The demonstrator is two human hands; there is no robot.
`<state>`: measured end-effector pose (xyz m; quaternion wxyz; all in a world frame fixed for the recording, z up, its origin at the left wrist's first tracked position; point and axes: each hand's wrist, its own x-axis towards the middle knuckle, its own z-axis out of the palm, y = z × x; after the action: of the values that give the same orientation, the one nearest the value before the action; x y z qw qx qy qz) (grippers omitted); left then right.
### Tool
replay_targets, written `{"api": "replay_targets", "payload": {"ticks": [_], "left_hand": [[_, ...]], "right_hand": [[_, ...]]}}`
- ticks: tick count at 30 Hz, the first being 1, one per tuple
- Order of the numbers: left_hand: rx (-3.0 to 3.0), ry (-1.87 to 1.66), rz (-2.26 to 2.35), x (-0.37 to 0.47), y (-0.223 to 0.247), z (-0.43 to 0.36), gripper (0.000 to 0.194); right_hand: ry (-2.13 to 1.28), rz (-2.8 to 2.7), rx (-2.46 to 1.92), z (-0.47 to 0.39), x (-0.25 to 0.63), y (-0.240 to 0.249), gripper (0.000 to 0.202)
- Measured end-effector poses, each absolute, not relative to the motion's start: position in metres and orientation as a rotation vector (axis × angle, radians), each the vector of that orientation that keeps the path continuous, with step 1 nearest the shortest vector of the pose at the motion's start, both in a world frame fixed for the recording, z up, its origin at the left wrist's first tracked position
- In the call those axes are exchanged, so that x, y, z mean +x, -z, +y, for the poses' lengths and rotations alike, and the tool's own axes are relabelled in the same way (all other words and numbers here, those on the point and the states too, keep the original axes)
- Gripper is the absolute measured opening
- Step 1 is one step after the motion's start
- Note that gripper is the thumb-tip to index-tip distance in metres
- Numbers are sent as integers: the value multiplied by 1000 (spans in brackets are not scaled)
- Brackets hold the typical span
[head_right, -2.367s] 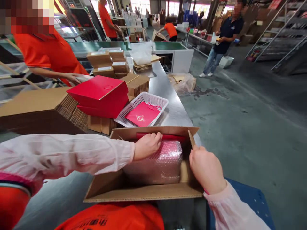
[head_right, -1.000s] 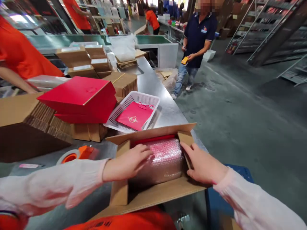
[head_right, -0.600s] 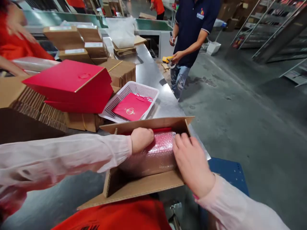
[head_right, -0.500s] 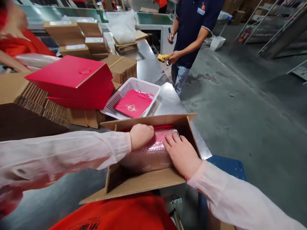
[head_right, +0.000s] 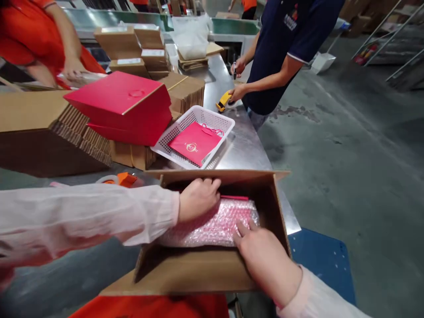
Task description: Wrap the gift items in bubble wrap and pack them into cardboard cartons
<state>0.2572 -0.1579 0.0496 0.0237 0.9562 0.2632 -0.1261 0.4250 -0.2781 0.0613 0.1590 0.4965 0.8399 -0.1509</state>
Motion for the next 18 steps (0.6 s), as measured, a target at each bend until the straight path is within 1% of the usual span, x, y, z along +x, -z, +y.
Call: {"api": "replay_targets", "payload": {"ticks": [2,5,8,13,18], "left_hand": [[2932,502,792,255,-51,-158,31],[2711,680,842,255,-58,-148,36],[2669,600,924,254,-73,-140,32],[2812,495,903,242,-99,-144,36],[2830,395,969,234,-110,-145,42]], "right_hand": [[530,2323,1363,-278,422,-64,27],[527,2263,1292,-278,419,-61,24],[474,2271,1223,-279,421,-50,20],[387,2409,1197,-278,429,-33,17],[391,2410,1210,-273,426,-43,20]]}}
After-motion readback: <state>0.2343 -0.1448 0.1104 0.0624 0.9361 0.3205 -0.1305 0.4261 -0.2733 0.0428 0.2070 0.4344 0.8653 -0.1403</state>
